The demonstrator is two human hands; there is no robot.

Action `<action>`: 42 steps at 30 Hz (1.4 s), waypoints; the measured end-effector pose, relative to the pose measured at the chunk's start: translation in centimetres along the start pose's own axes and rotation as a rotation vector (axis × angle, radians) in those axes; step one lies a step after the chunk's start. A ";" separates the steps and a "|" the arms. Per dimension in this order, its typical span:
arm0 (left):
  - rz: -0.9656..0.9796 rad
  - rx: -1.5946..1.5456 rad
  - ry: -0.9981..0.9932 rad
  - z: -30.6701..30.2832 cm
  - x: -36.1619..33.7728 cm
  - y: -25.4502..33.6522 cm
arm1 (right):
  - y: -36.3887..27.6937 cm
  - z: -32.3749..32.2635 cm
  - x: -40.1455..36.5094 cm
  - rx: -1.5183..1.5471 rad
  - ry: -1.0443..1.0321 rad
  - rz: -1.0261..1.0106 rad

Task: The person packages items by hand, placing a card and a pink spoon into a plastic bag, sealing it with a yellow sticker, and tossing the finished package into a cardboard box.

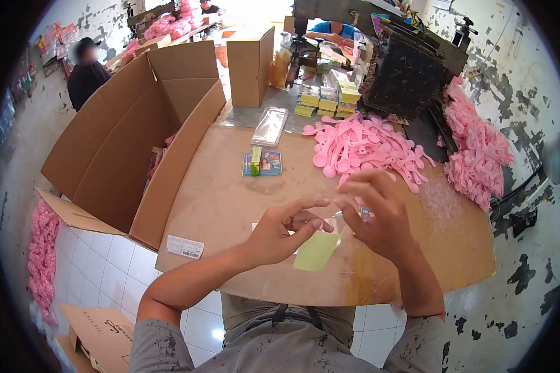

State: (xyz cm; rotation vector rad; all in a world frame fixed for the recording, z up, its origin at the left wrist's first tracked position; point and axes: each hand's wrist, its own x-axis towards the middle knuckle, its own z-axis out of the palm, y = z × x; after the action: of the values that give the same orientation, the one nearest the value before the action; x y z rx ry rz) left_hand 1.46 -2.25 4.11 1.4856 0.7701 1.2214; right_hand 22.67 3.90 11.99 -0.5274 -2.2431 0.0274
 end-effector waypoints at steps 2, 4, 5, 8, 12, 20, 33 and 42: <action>0.036 0.026 -0.004 0.0 0.0 -0.3 | 0.0 0.2 -0.1 -0.055 -0.058 -0.109; 0.132 0.092 -0.006 0.3 -0.1 -1.2 | -0.4 0.8 -0.2 -0.211 -0.077 -0.170; 0.096 0.129 -0.010 0.3 -0.2 -1.3 | -0.5 1.0 -0.3 -0.289 -0.086 -0.200; 0.001 0.239 -0.027 0.3 -0.5 -0.5 | 0.0 2.0 -1.0 -0.374 -0.135 -0.246; -0.071 0.302 -0.074 0.3 -0.1 -0.4 | 0.6 2.8 -1.7 -0.330 -0.142 -0.091; -0.153 -0.069 -0.056 -0.7 0.6 -1.6 | 10.5 -10.6 -6.6 0.764 -0.282 0.711; -0.183 -0.106 0.007 -0.6 1.0 -1.8 | 17.6 -15.4 -17.0 -0.733 0.054 0.720; -0.137 -0.056 0.038 -0.5 1.1 -3.0 | 5.8 -0.8 -6.2 0.577 -0.417 0.510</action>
State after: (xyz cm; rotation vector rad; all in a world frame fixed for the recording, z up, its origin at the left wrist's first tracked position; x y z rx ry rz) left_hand 1.67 -0.23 1.54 1.3450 0.8431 1.1613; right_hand 28.98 6.76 7.00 -0.8007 -2.2747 1.0947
